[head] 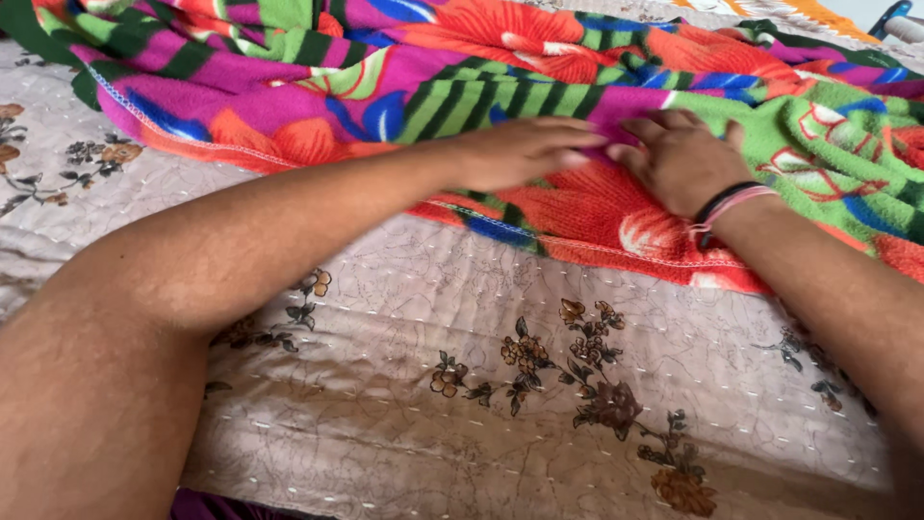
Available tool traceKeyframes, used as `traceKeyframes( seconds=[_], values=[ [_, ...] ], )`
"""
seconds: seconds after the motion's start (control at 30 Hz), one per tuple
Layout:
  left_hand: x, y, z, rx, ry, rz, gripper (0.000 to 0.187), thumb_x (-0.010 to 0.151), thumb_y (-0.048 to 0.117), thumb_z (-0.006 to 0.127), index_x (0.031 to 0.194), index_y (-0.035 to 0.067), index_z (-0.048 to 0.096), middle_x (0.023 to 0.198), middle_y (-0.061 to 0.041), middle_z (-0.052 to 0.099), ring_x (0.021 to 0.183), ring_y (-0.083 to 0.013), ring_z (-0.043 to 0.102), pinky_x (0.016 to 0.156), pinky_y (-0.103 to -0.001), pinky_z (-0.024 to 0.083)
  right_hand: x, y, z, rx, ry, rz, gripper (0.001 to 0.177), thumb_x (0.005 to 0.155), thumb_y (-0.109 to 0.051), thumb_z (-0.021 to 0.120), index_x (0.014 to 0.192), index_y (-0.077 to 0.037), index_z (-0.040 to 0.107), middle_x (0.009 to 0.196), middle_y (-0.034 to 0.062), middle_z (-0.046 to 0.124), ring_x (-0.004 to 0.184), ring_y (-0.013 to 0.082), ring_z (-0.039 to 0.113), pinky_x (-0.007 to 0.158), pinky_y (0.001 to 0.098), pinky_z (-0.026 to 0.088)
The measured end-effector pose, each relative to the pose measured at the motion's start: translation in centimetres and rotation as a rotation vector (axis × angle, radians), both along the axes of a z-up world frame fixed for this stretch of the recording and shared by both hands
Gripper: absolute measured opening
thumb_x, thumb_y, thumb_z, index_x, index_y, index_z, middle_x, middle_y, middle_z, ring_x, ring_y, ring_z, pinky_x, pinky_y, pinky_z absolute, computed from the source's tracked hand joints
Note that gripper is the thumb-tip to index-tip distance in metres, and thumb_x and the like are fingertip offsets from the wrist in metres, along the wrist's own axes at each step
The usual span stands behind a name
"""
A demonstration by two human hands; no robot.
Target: The person folds a colorful floral blanket on a bed. They smooth the fabric, fold it in half, then fold it again into a compact rectangle, and finally place it on the bed.
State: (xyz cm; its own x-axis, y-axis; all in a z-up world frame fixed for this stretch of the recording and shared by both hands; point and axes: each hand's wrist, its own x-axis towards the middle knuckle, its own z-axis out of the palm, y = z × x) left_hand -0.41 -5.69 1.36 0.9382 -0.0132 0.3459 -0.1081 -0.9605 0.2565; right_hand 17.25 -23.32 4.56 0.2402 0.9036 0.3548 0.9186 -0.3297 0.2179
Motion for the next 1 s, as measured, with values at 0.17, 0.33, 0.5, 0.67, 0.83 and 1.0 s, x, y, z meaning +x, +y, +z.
traceKeyframes(
  seconds=[0.17,0.33,0.5,0.67,0.83,1.0],
  values=[
    [-2.1,7.2,-1.2,0.096,0.073,0.216,0.056,0.106,0.050,0.034,0.152,0.021,0.047,0.162,-0.008,0.039,0.150,-0.0286,0.034,0.122,-0.043,0.026,-7.1,0.4,-1.9,-0.222,0.167,0.330,0.054,0.103,-0.052,0.038,0.149,-0.026,0.051,0.157,0.0025,0.049,0.147,0.0245,0.043,0.120,0.0584,0.037],
    [-1.6,9.7,-2.9,0.115,0.012,0.160,0.056,0.106,0.050,0.040,0.148,0.016,0.052,0.158,-0.011,0.045,0.146,-0.0293,0.039,0.119,-0.042,0.031,-11.2,-0.5,-3.6,-0.290,0.181,0.794,0.074,0.098,-0.062,0.037,0.160,-0.020,0.036,0.167,0.0174,0.029,0.153,0.0393,0.020,0.117,0.0706,0.014],
    [-1.4,8.9,-2.4,0.152,0.012,0.159,0.056,0.106,0.049,0.041,0.149,0.015,0.051,0.157,-0.012,0.045,0.145,-0.0302,0.040,0.119,-0.042,0.031,-15.2,-2.5,-2.6,-0.333,-0.033,1.052,0.075,0.095,-0.067,0.026,0.157,-0.030,0.044,0.167,0.0076,0.037,0.157,0.0323,0.025,0.124,0.0633,0.003],
    [-1.9,9.0,-2.3,0.142,0.037,0.179,0.056,0.106,0.049,0.040,0.149,0.015,0.050,0.157,-0.011,0.045,0.144,-0.0299,0.041,0.117,-0.043,0.031,-17.9,-3.8,-3.7,-0.341,0.001,1.276,0.074,0.098,-0.071,0.026,0.156,-0.031,0.047,0.169,0.0072,0.039,0.160,0.0312,0.025,0.129,0.0607,0.008],
    [-1.2,8.8,-2.4,0.158,0.019,0.185,0.054,0.104,0.048,0.044,0.148,0.017,0.052,0.154,-0.010,0.048,0.142,-0.0289,0.043,0.117,-0.042,0.034,-14.4,-1.6,-2.8,-0.276,0.088,0.956,0.063,0.097,-0.060,0.044,0.150,-0.026,0.052,0.161,0.0089,0.043,0.152,0.0361,0.029,0.121,0.0610,0.012],
    [-1.8,8.3,-2.1,0.192,0.024,0.185,0.053,0.104,0.047,0.046,0.146,0.016,0.054,0.151,-0.009,0.052,0.139,-0.0287,0.047,0.114,-0.043,0.038,-9.6,-0.3,-1.7,-0.009,0.077,0.775,0.048,0.096,-0.035,0.062,0.139,-0.014,0.062,0.147,0.0159,0.053,0.132,0.0336,0.051,0.108,0.0532,0.037]
  ],
)
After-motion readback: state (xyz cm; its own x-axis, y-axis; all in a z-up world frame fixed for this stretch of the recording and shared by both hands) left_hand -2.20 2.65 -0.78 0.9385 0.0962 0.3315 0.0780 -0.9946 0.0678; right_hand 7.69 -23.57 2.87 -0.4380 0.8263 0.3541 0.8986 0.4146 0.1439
